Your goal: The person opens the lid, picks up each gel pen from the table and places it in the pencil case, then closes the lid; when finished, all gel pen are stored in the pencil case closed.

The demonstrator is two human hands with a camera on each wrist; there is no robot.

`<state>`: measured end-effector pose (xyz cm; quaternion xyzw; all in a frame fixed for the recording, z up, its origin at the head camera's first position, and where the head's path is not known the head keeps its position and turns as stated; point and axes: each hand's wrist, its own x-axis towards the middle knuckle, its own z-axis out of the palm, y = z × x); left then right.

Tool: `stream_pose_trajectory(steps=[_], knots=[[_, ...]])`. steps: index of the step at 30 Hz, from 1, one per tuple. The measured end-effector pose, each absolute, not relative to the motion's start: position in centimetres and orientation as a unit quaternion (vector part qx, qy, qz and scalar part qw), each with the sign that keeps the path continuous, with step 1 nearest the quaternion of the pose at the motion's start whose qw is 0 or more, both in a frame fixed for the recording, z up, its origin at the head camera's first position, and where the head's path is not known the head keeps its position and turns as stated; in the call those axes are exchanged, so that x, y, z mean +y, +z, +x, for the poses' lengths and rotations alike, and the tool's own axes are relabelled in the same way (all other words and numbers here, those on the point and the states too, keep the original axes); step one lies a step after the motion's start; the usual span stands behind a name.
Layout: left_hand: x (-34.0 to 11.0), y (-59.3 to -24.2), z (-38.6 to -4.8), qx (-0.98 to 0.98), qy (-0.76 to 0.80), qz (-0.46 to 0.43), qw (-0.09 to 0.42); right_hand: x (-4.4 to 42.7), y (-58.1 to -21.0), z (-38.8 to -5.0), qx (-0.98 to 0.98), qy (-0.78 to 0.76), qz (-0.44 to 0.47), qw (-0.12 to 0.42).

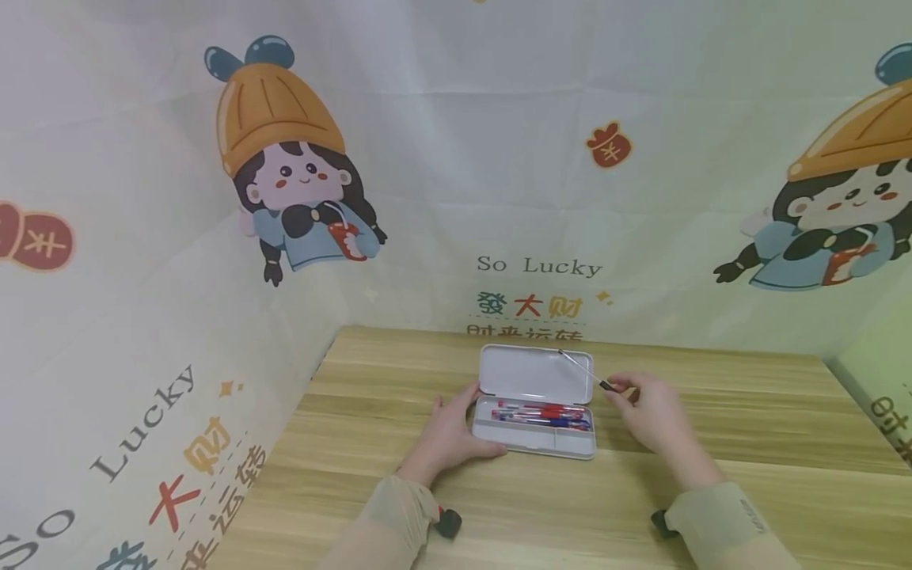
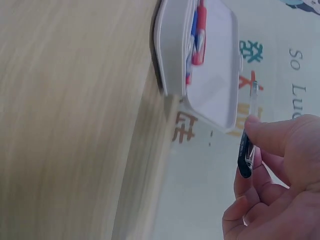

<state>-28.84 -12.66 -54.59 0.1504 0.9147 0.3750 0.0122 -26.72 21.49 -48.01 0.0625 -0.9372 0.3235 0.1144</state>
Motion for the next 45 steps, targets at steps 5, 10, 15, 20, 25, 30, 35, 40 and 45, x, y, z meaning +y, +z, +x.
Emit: stream_pose_trajectory(steps=[5,10,15,20,25,30,35,40,45], knots=[[-12.6,-54.5,-28.9,0.913,0.376,0.159,0.007,20.0,-48.2,-27.0,-0.936,0.322,0.089,0.109],[-12.7,-54.4,-28.9,0.911,0.38,0.162,0.002,18.4,-48.4,-27.6,-0.934,0.32,0.124,0.099],[-12.8,-54.4,-28.9,0.91,0.381,0.162,-0.001,16.9,-48.7,-28.2,-0.936,0.31,0.147,0.078],[-12.7,-54.5,-28.8,0.913,0.375,0.16,0.002,15.9,-49.3,-28.6,-0.938,0.297,0.161,0.078],[-12.6,-54.6,-28.8,0.913,0.375,0.16,0.002,15.5,-50.0,-28.9,-0.941,0.278,0.175,0.077],[-12.7,-54.5,-28.8,0.913,0.374,0.16,0.002,15.2,-50.4,-28.9,-0.949,0.256,0.175,0.062],[-12.7,-54.5,-28.7,0.911,0.381,0.16,-0.001,14.9,-50.4,-28.9,-0.951,0.248,0.176,0.057],[-12.7,-54.5,-28.7,0.911,0.378,0.162,0.0,14.7,-50.4,-29.0,-0.953,0.239,0.181,0.052],[-12.7,-54.4,-28.7,0.911,0.379,0.161,0.004,14.8,-50.5,-29.0,-0.955,0.23,0.183,0.042]])
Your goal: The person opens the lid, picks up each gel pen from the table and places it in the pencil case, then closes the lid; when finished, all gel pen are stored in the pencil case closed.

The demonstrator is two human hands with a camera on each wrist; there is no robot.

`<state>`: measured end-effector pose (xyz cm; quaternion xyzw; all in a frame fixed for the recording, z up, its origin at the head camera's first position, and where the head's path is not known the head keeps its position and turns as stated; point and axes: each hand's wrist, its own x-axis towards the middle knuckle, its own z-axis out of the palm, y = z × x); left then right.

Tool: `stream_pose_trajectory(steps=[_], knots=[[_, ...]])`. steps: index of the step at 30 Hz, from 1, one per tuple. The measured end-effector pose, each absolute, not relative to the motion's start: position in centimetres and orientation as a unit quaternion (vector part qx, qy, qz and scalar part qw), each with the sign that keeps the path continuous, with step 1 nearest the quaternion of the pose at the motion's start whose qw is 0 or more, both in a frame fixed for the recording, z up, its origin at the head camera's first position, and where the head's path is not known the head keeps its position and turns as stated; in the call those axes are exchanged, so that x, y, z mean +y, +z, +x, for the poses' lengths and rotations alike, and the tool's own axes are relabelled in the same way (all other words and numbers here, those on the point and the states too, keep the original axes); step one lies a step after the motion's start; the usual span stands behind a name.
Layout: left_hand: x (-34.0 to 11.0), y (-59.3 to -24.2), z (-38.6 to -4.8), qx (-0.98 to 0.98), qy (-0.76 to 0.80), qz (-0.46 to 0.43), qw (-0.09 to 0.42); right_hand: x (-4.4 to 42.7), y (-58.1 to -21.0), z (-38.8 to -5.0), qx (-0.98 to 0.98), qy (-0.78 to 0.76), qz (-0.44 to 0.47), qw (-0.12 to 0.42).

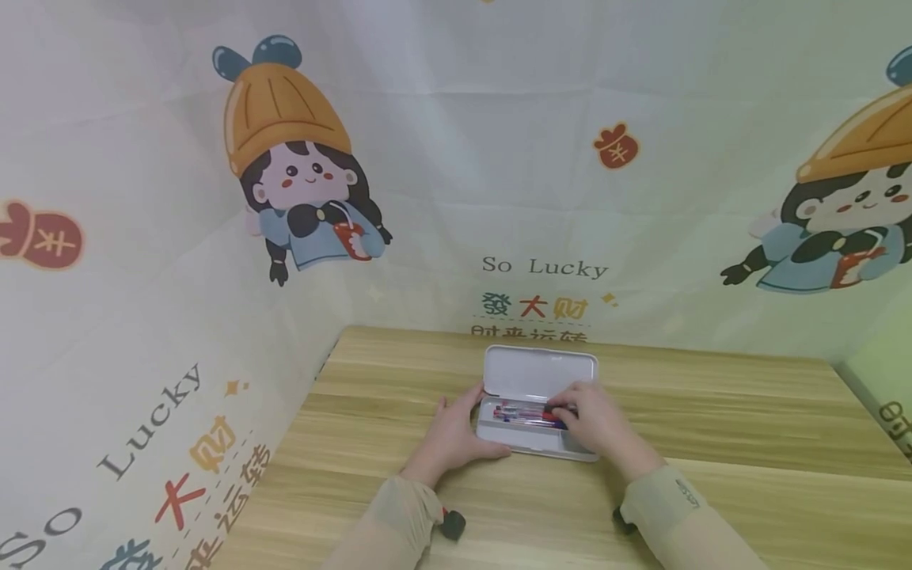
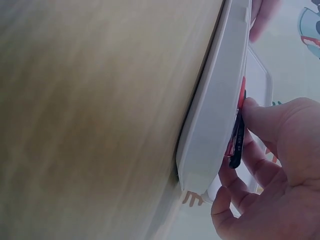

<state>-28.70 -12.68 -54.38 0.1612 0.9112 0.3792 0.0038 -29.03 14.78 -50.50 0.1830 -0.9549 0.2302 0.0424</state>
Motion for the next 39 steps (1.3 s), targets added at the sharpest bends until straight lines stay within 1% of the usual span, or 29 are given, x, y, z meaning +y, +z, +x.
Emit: stream_pose_trajectory(steps=[4,7,13,18,20,21,23,27,30,33,39], knots=[[-12.7,-54.3,-28.7,0.91,0.383,0.16,0.005,15.0,-50.4,-29.1,-0.952,0.244,0.178,0.041],[-12.7,-54.3,-28.7,0.91,0.382,0.159,0.007,15.2,-50.3,-29.3,-0.948,0.269,0.16,0.061],[-12.8,-54.2,-28.8,0.912,0.379,0.158,0.006,15.6,-49.9,-30.7,-0.933,0.318,0.105,0.133],[-12.8,-54.4,-28.9,0.913,0.376,0.159,0.004,15.9,-49.7,-31.8,-0.916,0.33,0.085,0.214],[-12.8,-54.4,-28.9,0.912,0.377,0.16,0.004,16.0,-49.7,-32.1,-0.911,0.332,0.074,0.231],[-12.8,-54.4,-28.9,0.912,0.377,0.161,0.003,16.0,-49.6,-32.2,-0.911,0.335,0.068,0.232],[-12.8,-54.5,-28.8,0.911,0.379,0.163,0.002,16.1,-49.5,-32.4,-0.915,0.341,0.052,0.211],[-12.7,-54.6,-28.8,0.911,0.378,0.164,0.0,16.5,-49.2,-32.7,-0.925,0.355,0.023,0.131],[-12.6,-54.6,-28.7,0.913,0.375,0.161,0.001,16.7,-49.1,-32.9,-0.926,0.365,0.012,0.093],[-12.5,-54.6,-28.8,0.912,0.377,0.16,-0.002,16.6,-49.0,-33.0,-0.92,0.382,0.007,0.087],[-12.7,-54.6,-28.8,0.908,0.387,0.16,-0.002,16.2,-48.7,-32.5,-0.902,0.42,-0.004,0.097]])
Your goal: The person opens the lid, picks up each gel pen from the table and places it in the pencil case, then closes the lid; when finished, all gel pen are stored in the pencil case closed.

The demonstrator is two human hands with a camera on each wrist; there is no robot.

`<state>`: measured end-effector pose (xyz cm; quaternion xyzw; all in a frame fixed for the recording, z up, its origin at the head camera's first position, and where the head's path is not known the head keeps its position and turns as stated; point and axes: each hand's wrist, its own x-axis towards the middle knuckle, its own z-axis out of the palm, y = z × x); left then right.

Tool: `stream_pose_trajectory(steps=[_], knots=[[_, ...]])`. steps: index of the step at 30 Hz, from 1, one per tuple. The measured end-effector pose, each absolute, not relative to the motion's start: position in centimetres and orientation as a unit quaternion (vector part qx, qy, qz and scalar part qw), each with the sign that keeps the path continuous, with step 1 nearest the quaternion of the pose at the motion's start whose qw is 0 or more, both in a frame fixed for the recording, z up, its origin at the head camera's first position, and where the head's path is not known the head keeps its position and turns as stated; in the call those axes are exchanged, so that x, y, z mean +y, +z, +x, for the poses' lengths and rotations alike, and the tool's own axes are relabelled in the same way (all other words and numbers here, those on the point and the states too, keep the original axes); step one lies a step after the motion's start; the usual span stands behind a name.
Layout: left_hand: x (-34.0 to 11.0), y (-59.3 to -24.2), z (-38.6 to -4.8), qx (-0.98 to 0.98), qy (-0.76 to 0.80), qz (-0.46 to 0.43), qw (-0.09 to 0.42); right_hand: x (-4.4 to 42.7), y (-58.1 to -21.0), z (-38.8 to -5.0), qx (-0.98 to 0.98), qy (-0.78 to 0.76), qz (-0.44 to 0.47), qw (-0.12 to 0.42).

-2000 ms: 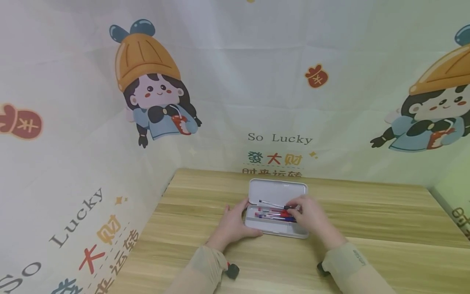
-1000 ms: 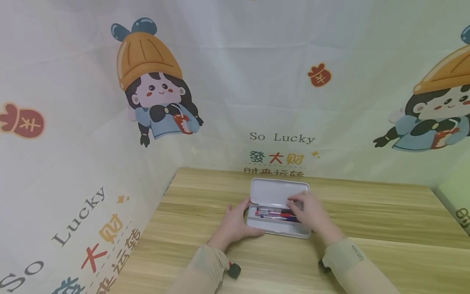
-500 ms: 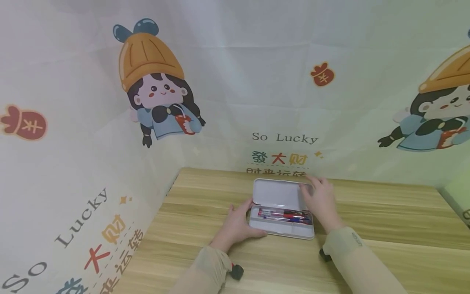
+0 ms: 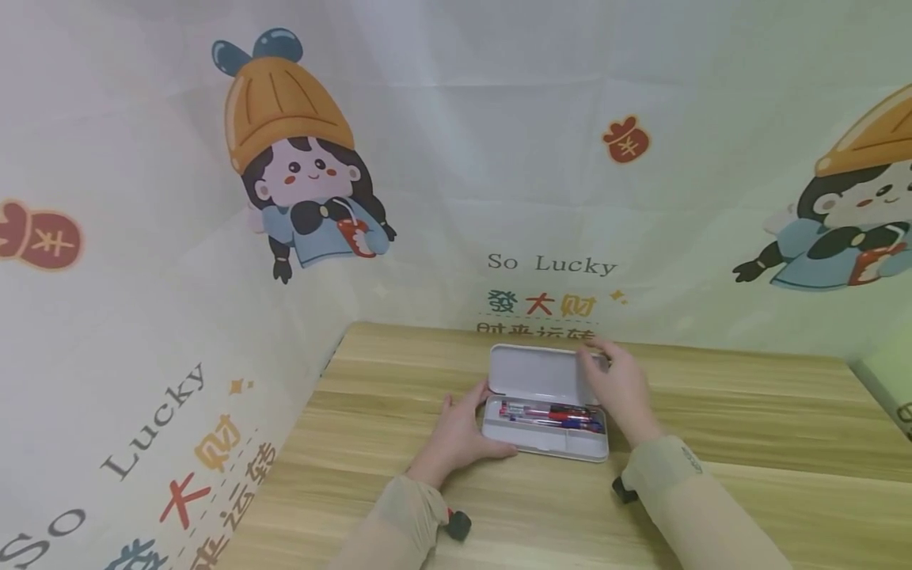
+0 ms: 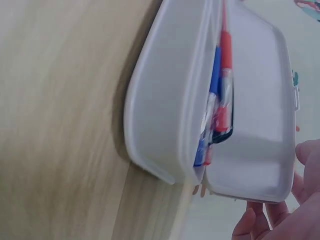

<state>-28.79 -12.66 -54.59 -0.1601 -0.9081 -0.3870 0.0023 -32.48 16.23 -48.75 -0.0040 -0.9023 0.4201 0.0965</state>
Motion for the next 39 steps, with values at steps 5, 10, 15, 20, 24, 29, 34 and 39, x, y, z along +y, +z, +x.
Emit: stream_pose_trajectory(steps=[5,10,15,20,24,29,34,39], knots=[[-12.7,-54.4,-28.7,-0.906,-0.392,-0.159,0.001,16.0,-48.5,-31.6,-0.896,0.428,0.008,0.115],[-12.7,-54.4,-28.6,-0.909,-0.388,-0.153,0.005,16.2,-48.4,-30.3,-0.898,0.422,0.036,0.123],[-12.7,-54.4,-28.6,-0.912,-0.381,-0.151,0.003,16.4,-48.3,-29.0,-0.907,0.396,0.073,0.123],[-12.8,-54.6,-28.8,-0.916,-0.372,-0.15,-0.001,16.6,-48.3,-27.8,-0.916,0.358,0.115,0.141],[-12.9,-54.7,-28.8,-0.914,-0.376,-0.153,-0.001,16.8,-48.4,-26.8,-0.919,0.331,0.148,0.153],[-12.9,-54.8,-28.8,-0.916,-0.374,-0.147,-0.003,17.1,-48.7,-26.0,-0.926,0.303,0.17,0.151],[-12.9,-54.8,-28.9,-0.914,-0.379,-0.149,-0.007,17.2,-48.7,-25.1,-0.934,0.289,0.167,0.126],[-12.9,-54.8,-28.9,-0.912,-0.38,-0.154,-0.016,17.5,-48.9,-24.5,-0.934,0.278,0.187,0.127]])
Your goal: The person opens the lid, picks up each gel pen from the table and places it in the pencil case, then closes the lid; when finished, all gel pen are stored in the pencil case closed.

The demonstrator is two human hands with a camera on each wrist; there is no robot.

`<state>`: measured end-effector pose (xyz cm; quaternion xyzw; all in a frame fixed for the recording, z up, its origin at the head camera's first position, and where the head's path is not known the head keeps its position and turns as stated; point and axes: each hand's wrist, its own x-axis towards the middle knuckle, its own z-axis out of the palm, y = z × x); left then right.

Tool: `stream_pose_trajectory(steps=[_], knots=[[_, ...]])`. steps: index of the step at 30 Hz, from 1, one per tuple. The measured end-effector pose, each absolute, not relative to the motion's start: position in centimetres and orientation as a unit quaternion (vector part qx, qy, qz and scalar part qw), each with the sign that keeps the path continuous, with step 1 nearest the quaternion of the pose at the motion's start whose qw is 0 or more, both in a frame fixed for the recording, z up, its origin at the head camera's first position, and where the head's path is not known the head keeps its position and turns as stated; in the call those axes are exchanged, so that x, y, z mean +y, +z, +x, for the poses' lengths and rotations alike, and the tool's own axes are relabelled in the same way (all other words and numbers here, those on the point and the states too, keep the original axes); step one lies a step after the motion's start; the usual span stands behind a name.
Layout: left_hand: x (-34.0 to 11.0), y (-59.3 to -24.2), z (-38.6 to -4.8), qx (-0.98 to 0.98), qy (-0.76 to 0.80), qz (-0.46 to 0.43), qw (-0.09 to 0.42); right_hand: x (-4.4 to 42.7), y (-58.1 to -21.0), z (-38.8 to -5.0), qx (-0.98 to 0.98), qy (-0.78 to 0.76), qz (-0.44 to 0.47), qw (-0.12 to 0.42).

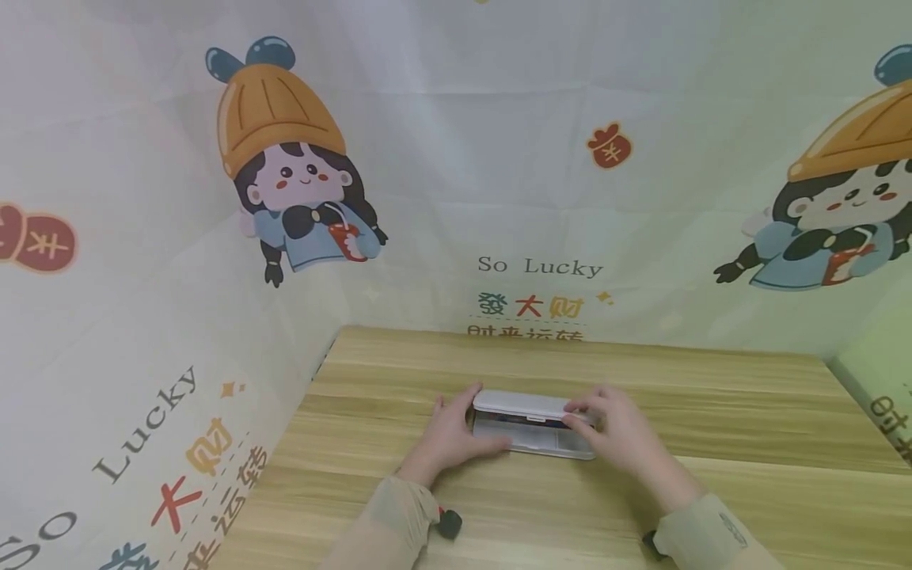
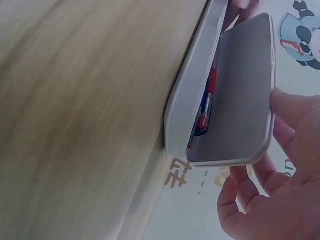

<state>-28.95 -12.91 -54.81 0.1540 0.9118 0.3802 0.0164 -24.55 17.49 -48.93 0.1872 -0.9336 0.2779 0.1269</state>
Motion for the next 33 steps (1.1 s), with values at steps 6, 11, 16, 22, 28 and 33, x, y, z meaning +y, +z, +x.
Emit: stream_pose_trajectory(steps=[6,11,16,22,28,33], knots=[[-13.4,-54.4,-28.9,0.897,0.412,0.154,0.047,17.6,-49.5,-24.2,-0.938,0.263,0.193,0.117],[-13.6,-54.0,-28.8,0.885,0.437,0.151,0.051,17.6,-49.9,-24.2,-0.941,0.256,0.195,0.105],[-13.6,-53.9,-28.7,0.887,0.431,0.161,0.039,17.5,-50.2,-24.2,-0.943,0.246,0.199,0.106],[-13.4,-53.9,-28.8,0.891,0.425,0.157,0.034,17.6,-50.4,-24.1,-0.946,0.235,0.201,0.098],[-13.3,-54.2,-29.1,0.9,0.404,0.16,0.021,17.7,-50.4,-24.0,-0.948,0.228,0.207,0.086],[-13.2,-54.3,-28.9,0.9,0.405,0.16,0.019,17.6,-50.6,-24.0,-0.948,0.225,0.209,0.08]])
